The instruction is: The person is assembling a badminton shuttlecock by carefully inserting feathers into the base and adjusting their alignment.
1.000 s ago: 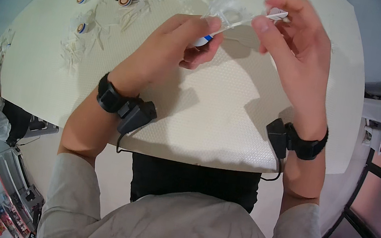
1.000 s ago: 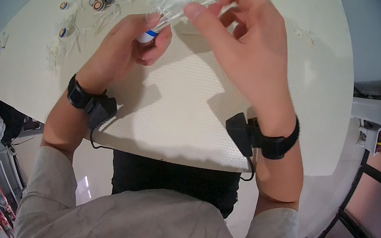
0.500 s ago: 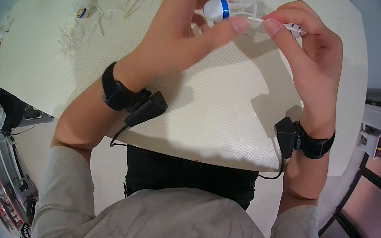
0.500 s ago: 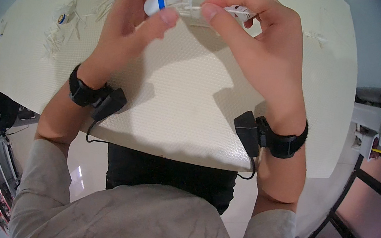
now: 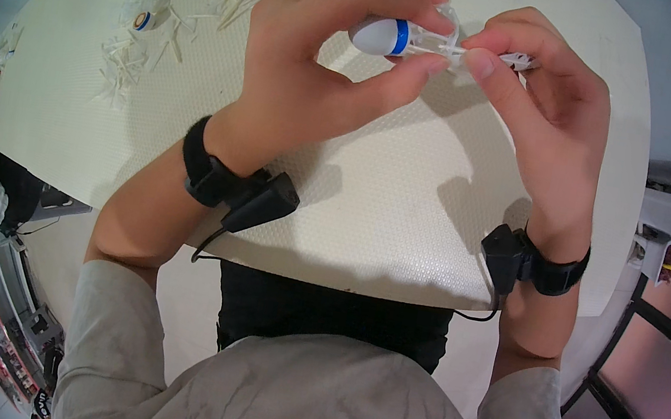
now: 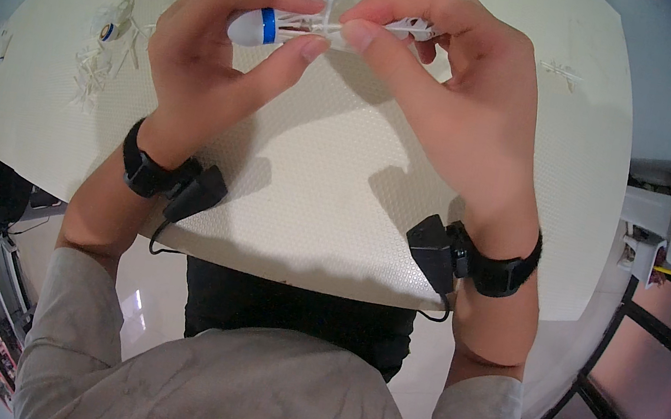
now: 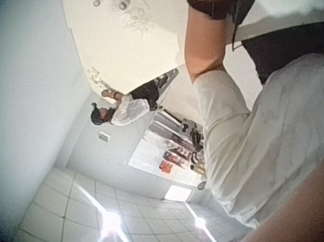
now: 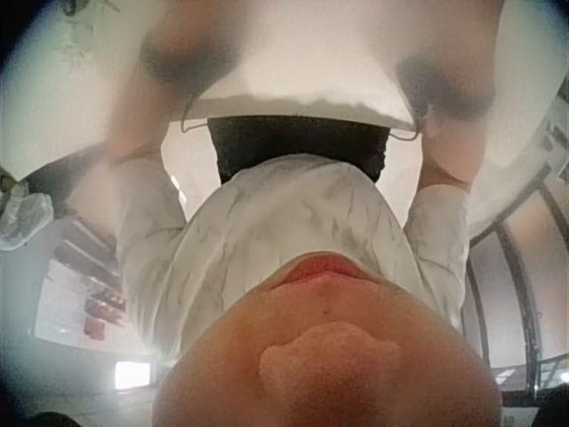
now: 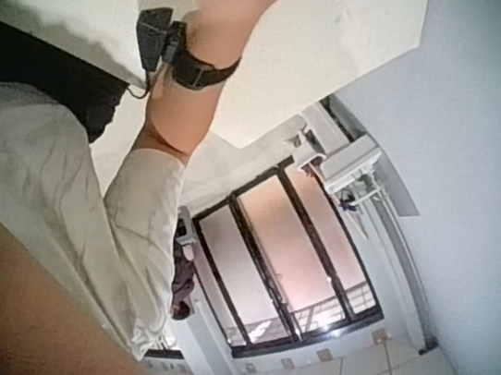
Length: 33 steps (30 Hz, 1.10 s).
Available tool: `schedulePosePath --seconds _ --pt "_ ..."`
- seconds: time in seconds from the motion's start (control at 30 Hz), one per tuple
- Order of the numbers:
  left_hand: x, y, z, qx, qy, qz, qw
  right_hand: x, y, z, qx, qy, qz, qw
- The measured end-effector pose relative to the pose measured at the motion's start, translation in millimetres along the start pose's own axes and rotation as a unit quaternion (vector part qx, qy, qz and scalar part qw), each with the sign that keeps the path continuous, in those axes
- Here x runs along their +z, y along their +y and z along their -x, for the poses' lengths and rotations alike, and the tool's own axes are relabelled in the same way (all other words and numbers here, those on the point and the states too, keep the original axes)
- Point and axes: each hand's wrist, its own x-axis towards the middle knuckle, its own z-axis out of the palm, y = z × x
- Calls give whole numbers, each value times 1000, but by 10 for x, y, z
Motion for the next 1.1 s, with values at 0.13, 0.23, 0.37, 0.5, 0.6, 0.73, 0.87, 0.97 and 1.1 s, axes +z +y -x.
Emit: schedulePosePath --seconds 0.13,0.23,0.37,0.5,0.6,0.73,0.87,0.97,1.1 --pt "8 31 5 -1 -3 12 1000 3 0 32 -22 -4 34 999" --pt "12 51 11 5 -13 4 1000 -8 2 48 -54 -21 106 993" --pt "-5 68 -21 43 -12 -21 999 -9 13 50 -43 -17 104 993" --pt "-2 21 18 32 5 2 999 -24 0 27 -46 -11 88 995" --pt "1 -4 49 29 22 10 999 -68 2 -1 -64 -2 99 993" --pt "8 18 71 -9 39 26 999 -62 -32 19 -68 1 140 988" --pt "41 -11 87 -5 56 77 995 -16 -79 33 -140 28 164 976" --pt "42 -7 100 -18 46 82 995 5 -95 30 -185 38 200 961" --pt "55 -11 97 -14 63 93 994 3 -149 18 -234 27 253 938"
